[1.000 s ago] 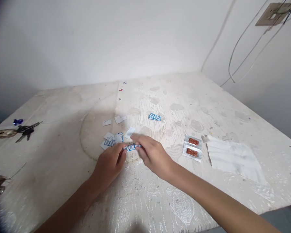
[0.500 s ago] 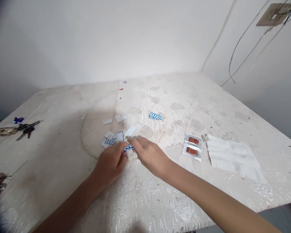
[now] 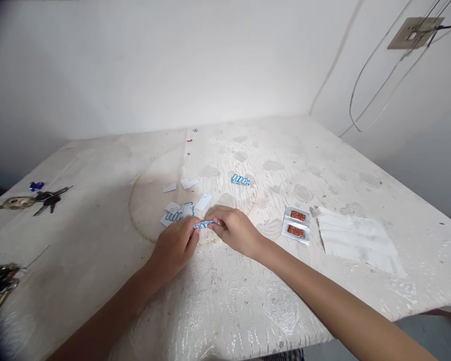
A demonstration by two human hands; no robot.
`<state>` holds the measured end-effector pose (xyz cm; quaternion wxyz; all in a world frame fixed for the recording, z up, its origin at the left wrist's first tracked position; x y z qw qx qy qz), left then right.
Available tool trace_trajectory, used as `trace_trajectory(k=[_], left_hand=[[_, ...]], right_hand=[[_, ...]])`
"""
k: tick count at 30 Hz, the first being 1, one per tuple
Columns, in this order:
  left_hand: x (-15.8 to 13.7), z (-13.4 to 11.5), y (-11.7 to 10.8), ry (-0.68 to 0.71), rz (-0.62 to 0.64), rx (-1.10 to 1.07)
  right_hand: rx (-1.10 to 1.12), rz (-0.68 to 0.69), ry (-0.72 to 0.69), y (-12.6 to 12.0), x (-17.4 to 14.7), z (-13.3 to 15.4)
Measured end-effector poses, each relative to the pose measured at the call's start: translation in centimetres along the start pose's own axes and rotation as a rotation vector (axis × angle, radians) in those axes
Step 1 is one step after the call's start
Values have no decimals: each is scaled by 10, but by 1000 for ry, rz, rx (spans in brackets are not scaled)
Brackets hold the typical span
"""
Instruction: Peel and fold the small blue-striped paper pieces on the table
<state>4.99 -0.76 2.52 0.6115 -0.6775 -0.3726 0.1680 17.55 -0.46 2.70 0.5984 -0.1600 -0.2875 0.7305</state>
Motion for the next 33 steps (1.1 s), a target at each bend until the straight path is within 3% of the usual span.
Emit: trace_trajectory(k=[7,19,26,33], left_hand=[[0,3,-3,-51,-3,-95],[-2,3,0,-33,9,-78],[-1,-3,-1,74,-4,-3],[1,-8,3,94,100,134]], right_hand=[[42,10,16,2,1,-3],[12,-25,-9,1,-3,-2],[-15,-57,-55,1,-6,1],[-66,-25,-112,3,-6,4]])
Point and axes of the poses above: each hand's wrist, its own x-axis towards the middle knuckle, its own y-axis out of the palm, z = x × y, the point moved 6 cm from there along x, towards the middle knuckle, and after that the axes turned 13 degrees about y, right-handed, at the moved point
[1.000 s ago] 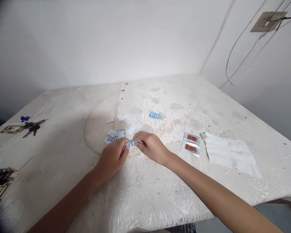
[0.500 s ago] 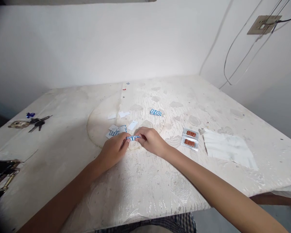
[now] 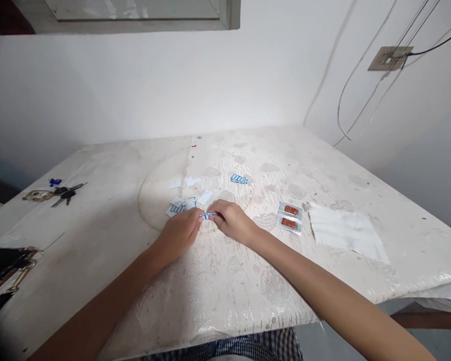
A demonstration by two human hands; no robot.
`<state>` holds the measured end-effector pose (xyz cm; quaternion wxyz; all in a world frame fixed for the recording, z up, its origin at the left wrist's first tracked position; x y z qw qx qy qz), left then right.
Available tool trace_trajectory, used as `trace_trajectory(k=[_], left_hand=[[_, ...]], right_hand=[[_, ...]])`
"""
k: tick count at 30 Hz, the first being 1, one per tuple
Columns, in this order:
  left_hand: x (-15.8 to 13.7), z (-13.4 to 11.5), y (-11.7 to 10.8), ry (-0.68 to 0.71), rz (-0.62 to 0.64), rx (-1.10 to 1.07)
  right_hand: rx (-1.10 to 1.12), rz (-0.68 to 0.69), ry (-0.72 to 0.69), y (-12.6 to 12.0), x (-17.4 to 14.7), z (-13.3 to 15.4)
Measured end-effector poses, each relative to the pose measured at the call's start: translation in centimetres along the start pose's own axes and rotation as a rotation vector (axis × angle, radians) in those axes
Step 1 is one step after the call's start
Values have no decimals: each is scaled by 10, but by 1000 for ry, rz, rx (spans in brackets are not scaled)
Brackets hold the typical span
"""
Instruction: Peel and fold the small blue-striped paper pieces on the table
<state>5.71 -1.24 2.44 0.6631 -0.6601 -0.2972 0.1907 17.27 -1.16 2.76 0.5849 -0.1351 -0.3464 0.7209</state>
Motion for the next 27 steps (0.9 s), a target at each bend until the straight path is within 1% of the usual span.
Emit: trace_trajectory(k=[4,7,13,20,27], left_hand=[[-1,0,1,-9,-12,16],[-3,0,2,-6,-28,21],[-4,-3,0,17,-61,15],[-7,-3,2,24,-67,-66],[-6,-4,1,70,-58,-86]], right_hand=[[-45,48,-25,1,-1,4],[-69,57,-31,1,-3,7],[-129,54,-12,5,-7,8],[-116,54,53,10,-11,6],[-138,57,50,14,-11,6]])
Point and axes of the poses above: each hand's wrist, its own x-axis towards the middle knuckle, its own y-axis out of the palm, z = x × y, the point moved 6 cm from there along x, towards the middle knuckle, and after that the axes turned 13 degrees about y, right-handed, at the moved point
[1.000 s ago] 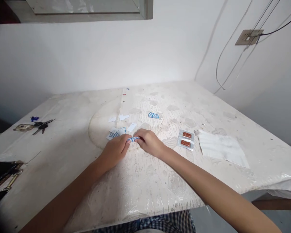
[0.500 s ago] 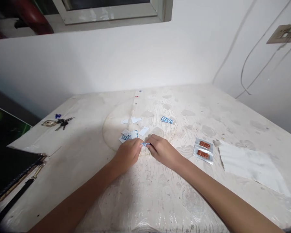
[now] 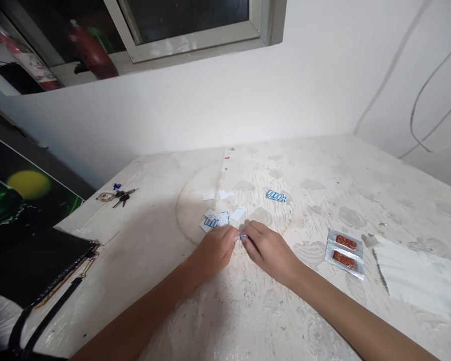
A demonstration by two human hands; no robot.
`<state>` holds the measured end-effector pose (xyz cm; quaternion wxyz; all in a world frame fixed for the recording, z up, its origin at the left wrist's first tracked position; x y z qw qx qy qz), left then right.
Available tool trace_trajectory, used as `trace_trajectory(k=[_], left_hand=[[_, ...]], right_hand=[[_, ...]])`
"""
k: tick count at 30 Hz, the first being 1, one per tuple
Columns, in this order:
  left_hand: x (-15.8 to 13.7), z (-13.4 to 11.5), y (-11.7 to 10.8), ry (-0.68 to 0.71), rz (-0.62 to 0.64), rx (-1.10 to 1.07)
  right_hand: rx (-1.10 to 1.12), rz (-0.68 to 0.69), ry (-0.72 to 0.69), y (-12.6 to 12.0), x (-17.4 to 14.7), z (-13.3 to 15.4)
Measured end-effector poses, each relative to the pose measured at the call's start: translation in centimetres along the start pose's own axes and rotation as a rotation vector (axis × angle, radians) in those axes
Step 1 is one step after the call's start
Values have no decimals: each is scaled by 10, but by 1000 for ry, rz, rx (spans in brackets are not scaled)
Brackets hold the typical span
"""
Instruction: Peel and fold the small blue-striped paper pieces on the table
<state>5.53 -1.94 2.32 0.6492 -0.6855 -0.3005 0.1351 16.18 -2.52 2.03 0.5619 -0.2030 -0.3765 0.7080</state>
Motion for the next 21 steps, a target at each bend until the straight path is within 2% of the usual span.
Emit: trace_trajectory(k=[3,6,10,13,16,21], left_hand=[[1,0,-1,15,20,-3],[2,-1,-2,26,28,0],[2,0,-4,20,33,-2],[3,1,-3,17,32,-10],[4,2,-3,13,3,-10],[3,3,-4,1,-48,-37]], right_hand=[[16,0,4,-1,-1,1],[128,-20,85,-5,1,-3],[273,-195,183,-19,8,-19],[215,-272,158,-25,17,-29],[125,-250,73,-25,31,-30],[-73,-111,69,-20,67,-17]])
Point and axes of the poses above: each hand's wrist, its own x-axis towards the middle knuckle, its own y-axis out of the palm, z = x × y, the point moved 6 cm from there along x, towards the middle knuckle, and after that the axes turned 13 degrees about y, right-handed, at the moved point
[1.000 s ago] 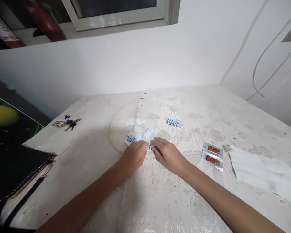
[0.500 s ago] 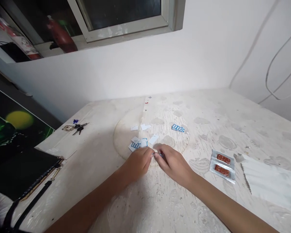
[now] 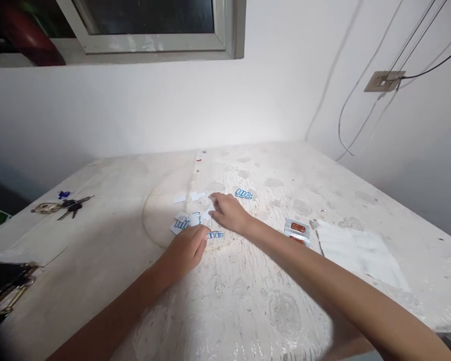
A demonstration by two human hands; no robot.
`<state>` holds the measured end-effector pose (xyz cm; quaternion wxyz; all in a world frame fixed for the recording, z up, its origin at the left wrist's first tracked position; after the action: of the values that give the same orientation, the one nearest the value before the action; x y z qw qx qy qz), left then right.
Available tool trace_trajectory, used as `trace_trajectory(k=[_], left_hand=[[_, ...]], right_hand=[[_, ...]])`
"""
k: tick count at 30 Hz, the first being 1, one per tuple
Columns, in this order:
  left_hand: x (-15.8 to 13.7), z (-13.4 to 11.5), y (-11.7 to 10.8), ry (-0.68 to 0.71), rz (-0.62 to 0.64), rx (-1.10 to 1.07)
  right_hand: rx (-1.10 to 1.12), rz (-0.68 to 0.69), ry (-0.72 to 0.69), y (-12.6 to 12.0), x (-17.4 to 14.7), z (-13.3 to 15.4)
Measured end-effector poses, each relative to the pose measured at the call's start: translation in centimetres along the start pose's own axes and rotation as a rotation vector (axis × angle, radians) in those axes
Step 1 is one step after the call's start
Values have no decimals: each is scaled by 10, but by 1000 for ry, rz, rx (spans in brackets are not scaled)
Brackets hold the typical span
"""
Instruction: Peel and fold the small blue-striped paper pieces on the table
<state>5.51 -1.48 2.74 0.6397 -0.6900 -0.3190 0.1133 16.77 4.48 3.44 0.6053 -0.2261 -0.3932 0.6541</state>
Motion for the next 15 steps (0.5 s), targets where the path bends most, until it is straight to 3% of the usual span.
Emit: trace_trajectory(k=[4,10,12,15], left_hand=[[-1,1,1,8,-14,3],[-2,-1,2,30,-31,15],[-2,-1,1,21,-48,-9],[-2,0,0,-9,-101,-63]], right_hand=[[-168,89,125,6,24,12],[-57,191,235,14,39,4],[87,196,253,9,32,1],[499,178,343,-4,11,-4]])
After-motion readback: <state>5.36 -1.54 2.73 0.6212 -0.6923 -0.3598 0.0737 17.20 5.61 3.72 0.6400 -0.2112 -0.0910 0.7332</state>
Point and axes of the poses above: each hand's wrist, its own x-axis towards the middle knuckle, its own y-axis out of the palm, z = x × y, the point moved 6 cm from there along x, towards the middle knuckle, and after that the axes turned 13 degrees about y, right-handed, at the moved point
